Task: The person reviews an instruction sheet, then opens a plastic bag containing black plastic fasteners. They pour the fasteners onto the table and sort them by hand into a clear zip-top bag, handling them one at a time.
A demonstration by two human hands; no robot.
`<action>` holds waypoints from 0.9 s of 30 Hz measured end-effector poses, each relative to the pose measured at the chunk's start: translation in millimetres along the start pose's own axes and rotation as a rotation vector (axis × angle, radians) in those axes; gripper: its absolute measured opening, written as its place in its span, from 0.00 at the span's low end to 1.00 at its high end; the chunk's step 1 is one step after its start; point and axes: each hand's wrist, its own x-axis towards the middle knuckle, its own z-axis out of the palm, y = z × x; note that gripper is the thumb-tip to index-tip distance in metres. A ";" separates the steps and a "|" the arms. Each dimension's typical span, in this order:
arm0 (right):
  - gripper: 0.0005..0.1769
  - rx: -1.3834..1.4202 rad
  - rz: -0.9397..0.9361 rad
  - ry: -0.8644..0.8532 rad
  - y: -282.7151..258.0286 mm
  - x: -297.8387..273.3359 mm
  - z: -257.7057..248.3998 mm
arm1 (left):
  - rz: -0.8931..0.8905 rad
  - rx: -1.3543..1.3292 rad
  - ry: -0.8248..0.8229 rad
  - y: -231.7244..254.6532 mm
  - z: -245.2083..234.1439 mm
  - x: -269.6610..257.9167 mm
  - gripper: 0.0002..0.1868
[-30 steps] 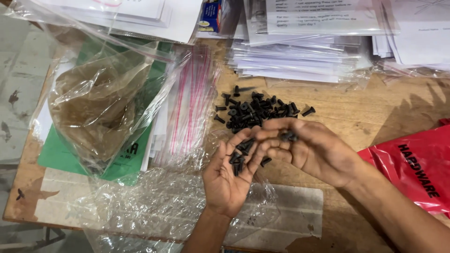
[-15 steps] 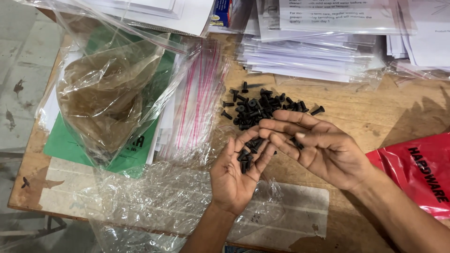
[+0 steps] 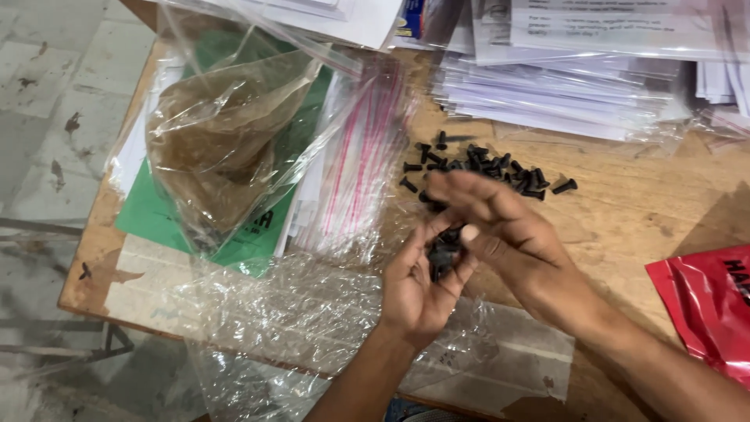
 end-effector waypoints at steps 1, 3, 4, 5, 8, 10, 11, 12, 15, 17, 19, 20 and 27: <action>0.30 -0.071 -0.111 0.037 0.2 -0.6 -0.1 | -0.003 0.055 0.113 1.3 7.1 1.9 0.24; 0.29 -0.142 -0.218 0.065 2.3 -7.9 -6.2 | 0.003 0.107 0.229 3.3 12.0 3.2 0.23; 0.24 -0.213 -0.121 0.192 3.6 -14.7 -12.7 | 0.012 0.108 0.232 3.6 10.0 2.9 0.22; 0.20 -0.281 -0.024 0.319 5.5 -21.4 -19.1 | 0.018 0.113 0.233 4.7 8.0 2.7 0.21; 0.25 -0.934 0.437 0.253 12.1 -44.2 -29.0 | 0.033 0.118 0.147 3.7 7.7 1.3 0.23; 0.29 -0.962 0.563 0.192 5.6 -44.4 -7.2 | 0.020 0.093 0.140 5.1 18.1 0.7 0.23; 0.34 -0.988 0.690 0.132 1.7 -44.5 3.7 | 0.006 0.068 0.133 5.9 24.2 0.6 0.23; 0.34 -0.987 0.683 0.130 15.1 -51.3 -3.5 | 0.008 0.074 0.130 4.6 24.2 -0.4 0.23; 0.43 -0.765 0.482 0.123 46.8 -65.5 -18.6 | -0.001 0.059 0.124 2.4 32.2 -6.0 0.24; 0.36 -0.465 0.187 0.084 56.8 -66.1 -20.9 | -0.003 0.054 0.144 3.1 46.4 -14.6 0.26; 0.40 -0.451 0.159 0.084 48.8 -68.8 -11.5 | 0.020 0.037 0.143 7.3 65.6 -25.8 0.26; 0.45 -0.441 0.140 0.092 44.5 -69.5 -5.9 | 0.034 0.011 0.144 10.0 75.5 -32.2 0.27; 0.37 -0.322 -0.008 0.089 45.2 -71.8 7.2 | 0.152 0.145 0.184 23.3 99.6 -91.1 0.23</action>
